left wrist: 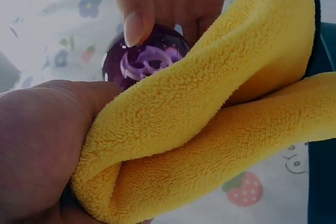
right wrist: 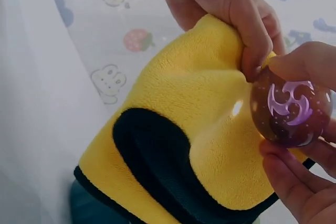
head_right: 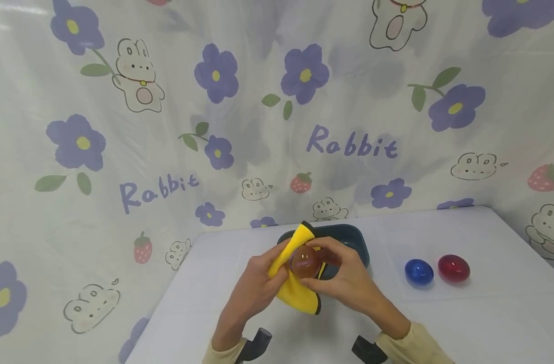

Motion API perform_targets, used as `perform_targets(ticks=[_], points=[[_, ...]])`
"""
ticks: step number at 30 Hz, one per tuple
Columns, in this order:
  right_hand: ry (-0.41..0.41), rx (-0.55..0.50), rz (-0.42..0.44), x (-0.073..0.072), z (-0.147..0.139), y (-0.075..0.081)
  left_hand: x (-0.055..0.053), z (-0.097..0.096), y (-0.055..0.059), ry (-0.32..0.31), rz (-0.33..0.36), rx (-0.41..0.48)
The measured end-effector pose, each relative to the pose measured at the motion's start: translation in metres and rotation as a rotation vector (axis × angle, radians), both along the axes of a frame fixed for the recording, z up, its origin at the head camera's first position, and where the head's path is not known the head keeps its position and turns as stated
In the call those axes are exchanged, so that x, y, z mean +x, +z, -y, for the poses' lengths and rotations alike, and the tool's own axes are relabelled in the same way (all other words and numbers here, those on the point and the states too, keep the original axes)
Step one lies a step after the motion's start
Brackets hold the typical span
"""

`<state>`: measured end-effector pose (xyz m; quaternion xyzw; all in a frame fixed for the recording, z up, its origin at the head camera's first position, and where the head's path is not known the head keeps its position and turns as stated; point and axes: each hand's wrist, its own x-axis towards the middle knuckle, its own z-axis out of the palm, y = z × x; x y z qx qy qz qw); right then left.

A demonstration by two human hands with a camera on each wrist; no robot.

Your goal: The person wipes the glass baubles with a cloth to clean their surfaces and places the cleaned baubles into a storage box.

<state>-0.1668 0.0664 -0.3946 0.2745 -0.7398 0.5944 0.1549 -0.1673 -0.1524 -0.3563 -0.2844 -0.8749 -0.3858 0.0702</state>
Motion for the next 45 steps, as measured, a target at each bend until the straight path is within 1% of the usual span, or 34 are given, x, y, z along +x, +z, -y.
perform_targets(ticks=[5,13,18,21,25,29,35,38,45], points=[[-0.014,-0.033,-0.002,-0.001,0.001,0.0,0.001,-0.001,0.0,0.013,0.047,-0.016],[-0.062,-0.054,0.048,-0.005,0.0,-0.002,0.001,-0.001,0.003,0.013,0.073,-0.028],[-0.105,-0.045,0.066,-0.008,-0.003,-0.002,0.002,-0.003,0.004,0.004,0.076,-0.032],[-0.127,-0.035,0.079,-0.01,-0.005,-0.002,0.004,-0.003,0.005,0.006,0.092,-0.035],[-0.156,-0.012,0.072,-0.013,-0.007,-0.003,0.005,-0.004,0.005,0.011,0.101,-0.041],[-0.189,0.033,0.07,-0.014,-0.009,-0.004,0.008,-0.004,0.006,0.011,0.085,-0.044],[-0.224,0.096,0.103,-0.015,-0.01,-0.005,0.011,-0.004,0.008,0.026,0.045,-0.049],[-0.221,0.115,0.113,-0.016,-0.011,-0.006,0.012,-0.003,0.009,0.033,0.034,-0.049],[-0.184,0.13,0.133,-0.015,-0.01,-0.006,0.013,-0.003,0.008,0.039,0.003,-0.024]])
